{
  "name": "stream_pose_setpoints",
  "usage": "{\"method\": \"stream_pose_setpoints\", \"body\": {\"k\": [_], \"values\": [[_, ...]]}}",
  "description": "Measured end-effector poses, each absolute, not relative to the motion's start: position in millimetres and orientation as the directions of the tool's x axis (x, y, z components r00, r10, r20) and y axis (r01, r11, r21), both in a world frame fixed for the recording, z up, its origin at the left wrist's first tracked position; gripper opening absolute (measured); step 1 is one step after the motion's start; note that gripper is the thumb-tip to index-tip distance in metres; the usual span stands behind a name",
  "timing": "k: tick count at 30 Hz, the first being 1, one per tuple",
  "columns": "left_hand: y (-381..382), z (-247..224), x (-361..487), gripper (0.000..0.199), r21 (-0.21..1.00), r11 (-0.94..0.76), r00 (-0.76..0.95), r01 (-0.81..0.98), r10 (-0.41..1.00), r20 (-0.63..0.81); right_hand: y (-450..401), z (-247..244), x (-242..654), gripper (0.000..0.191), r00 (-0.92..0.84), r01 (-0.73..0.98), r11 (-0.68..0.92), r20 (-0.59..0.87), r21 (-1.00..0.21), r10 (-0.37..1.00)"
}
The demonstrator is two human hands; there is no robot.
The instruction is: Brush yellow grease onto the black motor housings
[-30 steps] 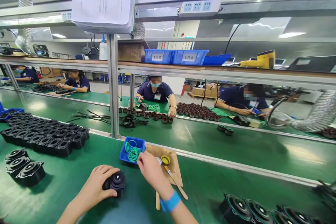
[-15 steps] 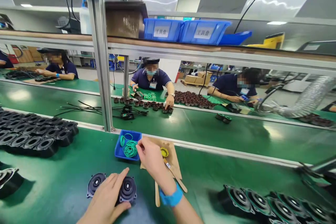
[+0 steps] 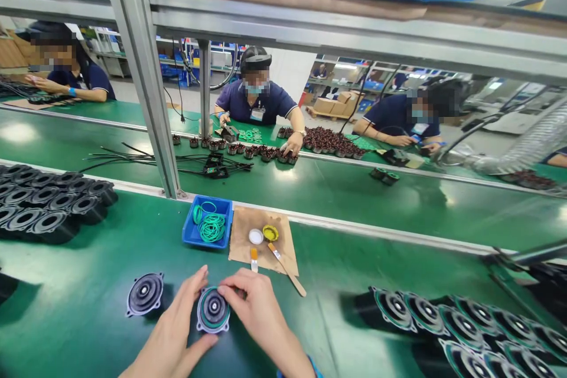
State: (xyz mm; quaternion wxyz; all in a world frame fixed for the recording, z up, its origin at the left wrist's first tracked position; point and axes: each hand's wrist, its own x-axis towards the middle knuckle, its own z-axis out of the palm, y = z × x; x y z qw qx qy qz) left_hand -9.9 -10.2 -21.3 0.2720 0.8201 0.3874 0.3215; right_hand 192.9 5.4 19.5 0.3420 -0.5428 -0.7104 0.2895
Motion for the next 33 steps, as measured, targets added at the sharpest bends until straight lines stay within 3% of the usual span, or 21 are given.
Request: {"method": "stream_pose_setpoints", "body": {"k": [3, 7, 10, 14, 20, 26, 27, 29, 33], "values": [[-10.0, -28.6, -12.6, 0.103, 0.740, -0.519, 0.476, 0.428, 0.825, 0.304, 0.1, 24.2, 198.5, 0.026, -0.208, 0.551, 0.290, 0.208, -0.782, 0.956], [-4.4, -24.7, -18.1, 0.076, 0.744, -0.532, 0.513, 0.404, 0.805, 0.297, -11.6, 24.1, 206.1, 0.028, -0.330, 0.514, 0.446, 0.311, -0.733, 0.891], [0.9, -12.7, -19.4, 0.063, 0.708, -0.577, 0.537, 0.407, 0.778, 0.326, -16.0, 12.4, 207.8, 0.043, -0.391, 0.523, 0.559, 0.402, -0.643, 0.828], [4.5, -5.2, -18.5, 0.056, 0.678, -0.597, 0.550, 0.428, 0.768, 0.329, -16.5, -6.0, 206.5, 0.057, -0.382, 0.528, 0.588, 0.448, -0.613, 0.809], [-2.1, -18.2, -17.1, 0.025, 0.565, -0.704, 0.507, 0.430, 0.706, 0.494, -21.3, -11.4, 210.1, 0.046, -0.348, 0.609, 0.674, 0.622, -0.419, 0.701], [-7.1, -17.0, -10.5, 0.016, 0.332, -0.796, 0.492, 0.506, 0.583, 0.647, -32.8, -8.4, 200.8, 0.002, -0.313, 0.688, 0.687, 0.760, -0.231, 0.569], [-7.8, -17.0, -9.1, 0.014, 0.307, -0.799, 0.496, 0.516, 0.571, 0.653, -34.4, -8.1, 198.5, 0.004, -0.309, 0.692, 0.687, 0.768, -0.223, 0.561], [-9.4, -17.9, -5.9, 0.017, 0.309, -0.783, 0.469, 0.540, 0.585, 0.662, -36.9, -7.8, 194.5, 0.008, -0.298, 0.686, 0.692, 0.782, -0.224, 0.548], [-12.3, -19.7, -1.0, 0.027, 0.457, -0.715, 0.394, 0.529, 0.684, 0.614, -39.3, -7.9, 188.2, 0.010, -0.286, 0.665, 0.703, 0.784, -0.251, 0.550]]}}
